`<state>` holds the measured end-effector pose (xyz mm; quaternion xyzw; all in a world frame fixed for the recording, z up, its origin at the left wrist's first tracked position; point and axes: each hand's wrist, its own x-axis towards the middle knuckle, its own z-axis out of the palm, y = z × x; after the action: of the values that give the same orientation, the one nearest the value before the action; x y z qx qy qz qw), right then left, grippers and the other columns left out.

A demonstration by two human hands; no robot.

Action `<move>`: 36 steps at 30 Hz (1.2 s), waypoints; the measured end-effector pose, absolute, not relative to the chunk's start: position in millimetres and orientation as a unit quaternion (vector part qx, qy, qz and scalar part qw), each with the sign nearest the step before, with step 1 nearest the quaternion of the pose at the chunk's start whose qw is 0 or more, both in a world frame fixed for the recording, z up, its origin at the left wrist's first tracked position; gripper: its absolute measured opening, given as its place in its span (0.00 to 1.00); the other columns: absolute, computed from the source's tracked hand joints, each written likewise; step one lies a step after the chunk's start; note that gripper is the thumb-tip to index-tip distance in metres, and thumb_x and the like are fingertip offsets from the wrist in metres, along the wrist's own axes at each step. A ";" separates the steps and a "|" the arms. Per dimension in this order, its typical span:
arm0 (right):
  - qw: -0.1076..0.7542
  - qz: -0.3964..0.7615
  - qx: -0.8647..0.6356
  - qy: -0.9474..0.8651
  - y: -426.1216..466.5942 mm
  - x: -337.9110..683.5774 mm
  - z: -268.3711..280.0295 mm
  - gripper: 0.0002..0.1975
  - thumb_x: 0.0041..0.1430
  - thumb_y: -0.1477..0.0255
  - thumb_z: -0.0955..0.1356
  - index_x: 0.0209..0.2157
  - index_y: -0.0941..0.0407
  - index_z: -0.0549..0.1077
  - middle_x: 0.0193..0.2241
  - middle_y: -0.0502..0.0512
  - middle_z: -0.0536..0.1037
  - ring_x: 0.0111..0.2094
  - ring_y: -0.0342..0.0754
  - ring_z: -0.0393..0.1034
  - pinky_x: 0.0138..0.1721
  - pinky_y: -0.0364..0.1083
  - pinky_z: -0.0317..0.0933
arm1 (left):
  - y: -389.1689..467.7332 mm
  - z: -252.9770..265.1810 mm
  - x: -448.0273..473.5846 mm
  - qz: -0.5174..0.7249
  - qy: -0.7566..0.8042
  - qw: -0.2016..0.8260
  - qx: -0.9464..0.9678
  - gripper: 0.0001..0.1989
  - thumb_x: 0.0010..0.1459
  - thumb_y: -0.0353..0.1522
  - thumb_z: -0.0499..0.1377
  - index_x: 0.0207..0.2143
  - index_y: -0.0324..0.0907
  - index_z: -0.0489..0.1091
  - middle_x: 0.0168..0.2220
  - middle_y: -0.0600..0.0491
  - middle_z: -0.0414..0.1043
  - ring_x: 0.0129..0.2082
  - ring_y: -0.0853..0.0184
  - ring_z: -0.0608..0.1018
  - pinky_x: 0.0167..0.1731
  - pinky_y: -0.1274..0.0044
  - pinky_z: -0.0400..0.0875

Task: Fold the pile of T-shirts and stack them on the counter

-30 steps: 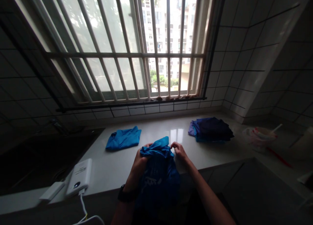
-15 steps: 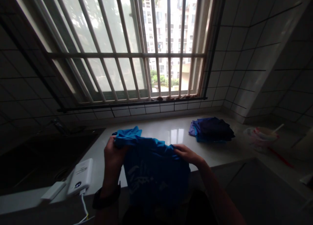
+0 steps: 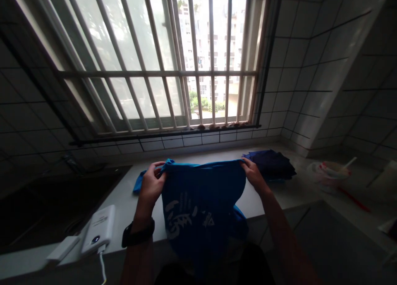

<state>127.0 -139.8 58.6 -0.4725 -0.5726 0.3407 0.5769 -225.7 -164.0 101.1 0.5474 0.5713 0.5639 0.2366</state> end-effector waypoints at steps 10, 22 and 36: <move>0.494 0.459 -0.412 -0.613 -172.2 91.3 53.7 0.18 0.64 0.51 0.65 0.40 0.52 0.72 0.30 0.48 0.71 0.30 0.46 0.63 0.34 0.45 0.63 | -186.1 79.0 -222.1 0.342 0.553 0.268 0.710 0.40 0.30 0.45 0.75 0.49 0.43 0.74 0.40 0.48 0.77 0.41 0.54 0.79 0.40 0.65 0.77; 0.398 0.279 -0.342 -0.804 -225.3 104.0 102.8 0.13 0.72 0.65 0.60 0.41 0.54 0.75 0.38 0.54 0.75 0.39 0.47 0.69 0.44 0.46 0.62 | -226.6 58.2 -204.3 0.305 0.507 0.300 0.748 0.12 0.50 0.42 0.64 0.28 0.42 0.70 0.26 0.57 0.69 0.28 0.67 0.71 0.28 0.78 0.64; 0.119 0.283 -0.366 -0.879 -243.9 114.6 98.2 0.14 0.62 0.70 0.70 0.23 0.57 0.70 0.28 0.50 0.72 0.28 0.42 0.65 0.30 0.42 0.57 | -244.5 63.6 -194.2 0.567 0.585 0.065 0.576 0.09 0.57 0.40 0.59 0.32 0.45 0.67 0.27 0.57 0.67 0.28 0.68 0.70 0.30 0.78 0.66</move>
<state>114.6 -243.9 98.2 -0.3655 -0.8787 0.2831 0.1188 -194.2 -244.5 63.6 0.5761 0.5853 0.5668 0.0654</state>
